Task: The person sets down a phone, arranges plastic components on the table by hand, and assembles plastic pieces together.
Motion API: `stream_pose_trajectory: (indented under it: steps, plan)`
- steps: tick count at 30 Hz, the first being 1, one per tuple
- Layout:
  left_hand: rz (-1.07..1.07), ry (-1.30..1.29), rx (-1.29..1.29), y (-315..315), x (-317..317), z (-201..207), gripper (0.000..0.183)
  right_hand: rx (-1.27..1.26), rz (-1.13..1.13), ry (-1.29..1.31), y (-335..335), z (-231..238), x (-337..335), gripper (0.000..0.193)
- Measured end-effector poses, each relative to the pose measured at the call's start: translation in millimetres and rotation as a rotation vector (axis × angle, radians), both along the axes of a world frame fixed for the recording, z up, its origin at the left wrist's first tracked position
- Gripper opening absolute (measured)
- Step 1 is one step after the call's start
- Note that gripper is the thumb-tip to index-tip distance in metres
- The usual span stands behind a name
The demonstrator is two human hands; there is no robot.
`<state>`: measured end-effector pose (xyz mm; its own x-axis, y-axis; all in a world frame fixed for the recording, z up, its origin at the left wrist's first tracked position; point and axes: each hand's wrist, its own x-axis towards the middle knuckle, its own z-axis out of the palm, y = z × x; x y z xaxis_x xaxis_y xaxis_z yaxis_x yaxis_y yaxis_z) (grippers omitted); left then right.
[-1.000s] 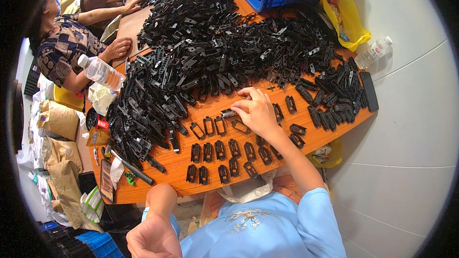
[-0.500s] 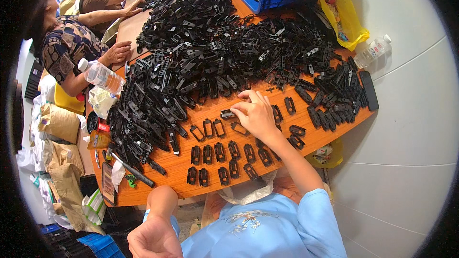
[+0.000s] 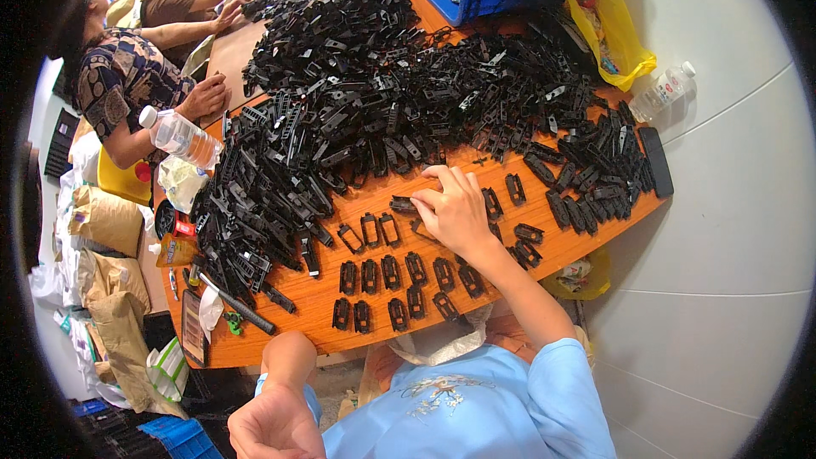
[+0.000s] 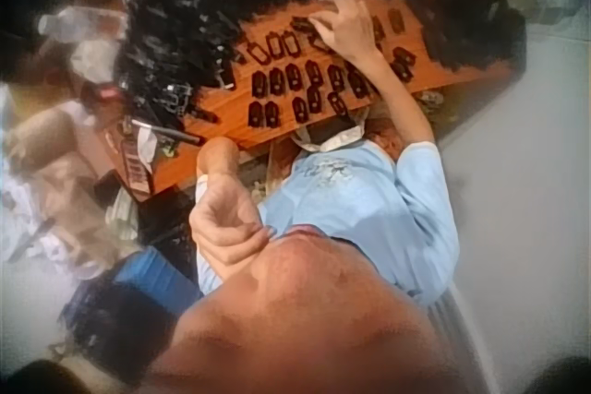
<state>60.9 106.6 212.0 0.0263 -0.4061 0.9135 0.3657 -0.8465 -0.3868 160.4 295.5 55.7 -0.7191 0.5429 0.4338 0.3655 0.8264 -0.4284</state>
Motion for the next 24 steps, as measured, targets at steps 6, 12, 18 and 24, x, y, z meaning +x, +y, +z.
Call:
stream_pose_trajectory:
  steps: [6, 12, 18, 24]
  plan:
    - [-0.008, -0.002, -0.007, -1.3, 0.1, -1.9, 0.019, 0.009, -0.003, -0.002, -1.7, -2.4, 0.0, 0.008]
    - [-0.015, 0.005, -0.006, 1.4, -1.4, 0.2, 0.018, 0.13, 0.007, -0.021, -0.4, 4.7, -1.0, 0.01]
    - [0.026, 0.003, 0.013, -0.5, -2.2, 0.6, 0.018, 0.107, 0.035, -0.048, -0.5, 3.6, -7.5, 0.014]
    - [-0.006, 0.021, -0.022, -1.7, -3.5, 1.2, 0.023, 0.042, 0.109, -0.119, 3.8, 1.5, -7.6, 0.009]
